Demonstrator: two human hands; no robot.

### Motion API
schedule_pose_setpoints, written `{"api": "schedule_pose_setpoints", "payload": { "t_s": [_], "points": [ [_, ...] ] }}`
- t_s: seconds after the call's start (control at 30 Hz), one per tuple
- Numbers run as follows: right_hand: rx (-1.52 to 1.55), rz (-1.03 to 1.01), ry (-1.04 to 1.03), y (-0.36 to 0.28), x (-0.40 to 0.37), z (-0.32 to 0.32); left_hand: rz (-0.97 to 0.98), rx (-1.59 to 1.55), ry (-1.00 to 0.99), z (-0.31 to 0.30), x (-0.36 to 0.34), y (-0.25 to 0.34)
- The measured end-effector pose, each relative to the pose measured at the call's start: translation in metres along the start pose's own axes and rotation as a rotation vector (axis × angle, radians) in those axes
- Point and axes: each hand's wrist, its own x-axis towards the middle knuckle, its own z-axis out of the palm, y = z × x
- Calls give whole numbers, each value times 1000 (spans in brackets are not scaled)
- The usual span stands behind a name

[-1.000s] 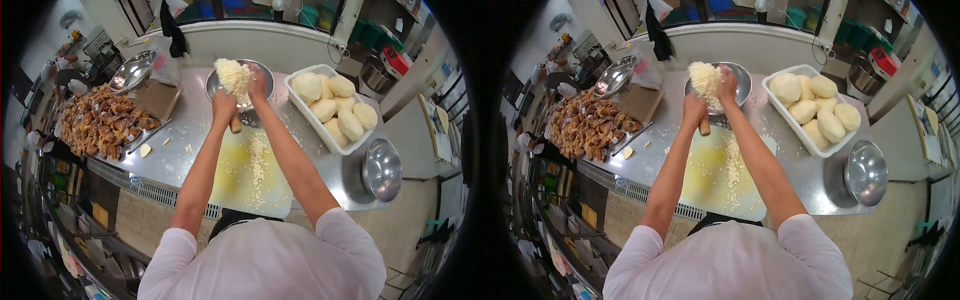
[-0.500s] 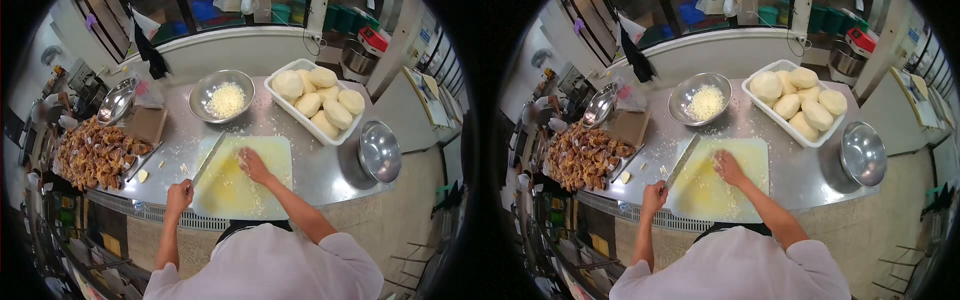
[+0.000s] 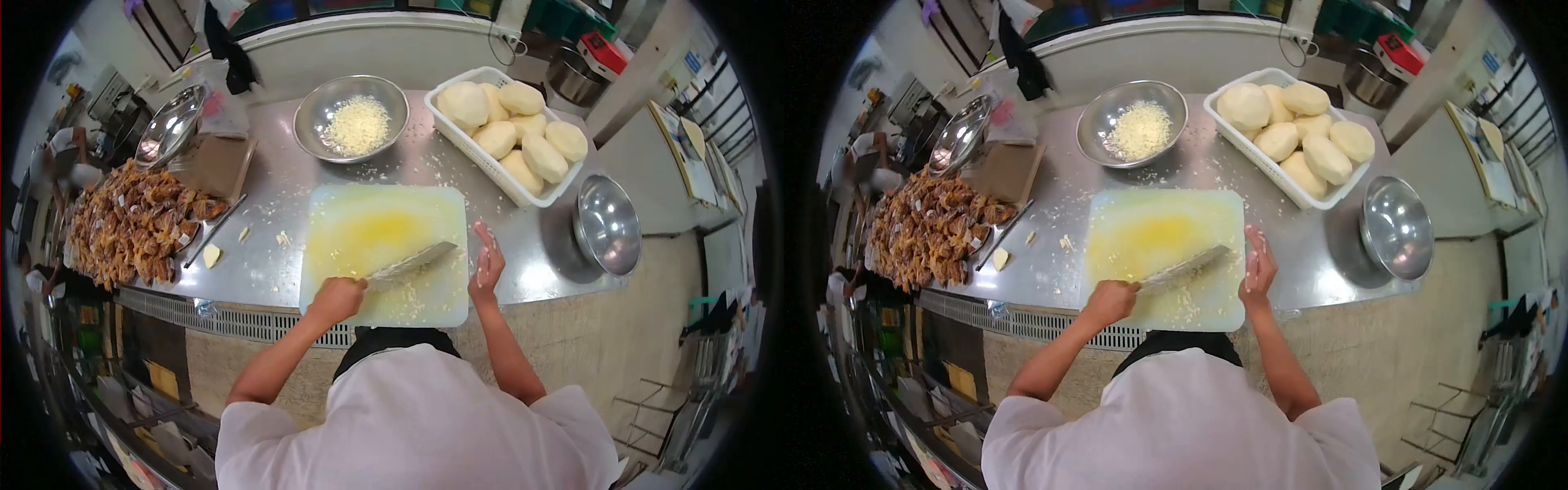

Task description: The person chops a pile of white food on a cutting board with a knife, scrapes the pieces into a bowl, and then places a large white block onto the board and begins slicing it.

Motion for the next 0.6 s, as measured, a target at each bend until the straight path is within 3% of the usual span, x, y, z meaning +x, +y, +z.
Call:
{"api": "schedule_pose_setpoints", "payload": {
  "t_s": [0.07, 0.13, 0.2, 0.3, 0.33, 0.37, 0.4, 0.43, 0.5, 0.6],
  "points": [
    [15, -7, -34, 46, -9, 11, -24, -104, 192, -13, -22, -19],
    [40, -11, -80, 54, -25, 15, -205, -47, 201, -15, -36, -54],
    [-863, -123, -361, 36, -43, 41, -374, 101, 258, -26, -38, -79],
    [-576, -113, -350, 12, -67, 78, -522, 155, 319, -10, -34, -99],
    [-576, -112, -351, 2, -74, 88, -581, 161, 237, -1, -29, -88],
    [-373, -82, -423, -8, -80, 96, -599, 167, 215, 12, -27, -70],
    [-166, -51, -493, -15, -84, 99, -543, 93, 174, 22, -27, -48],
    [-160, -54, -498, -20, -84, 99, -533, 56, 162, 26, -26, -21],
    [69, 84, -411, -25, -85, 92, -452, -6, 169, 34, -29, 23],
    [27, 123, -277, -17, -79, 67, -377, -97, 93, 5, -36, 34]
  ]
}}
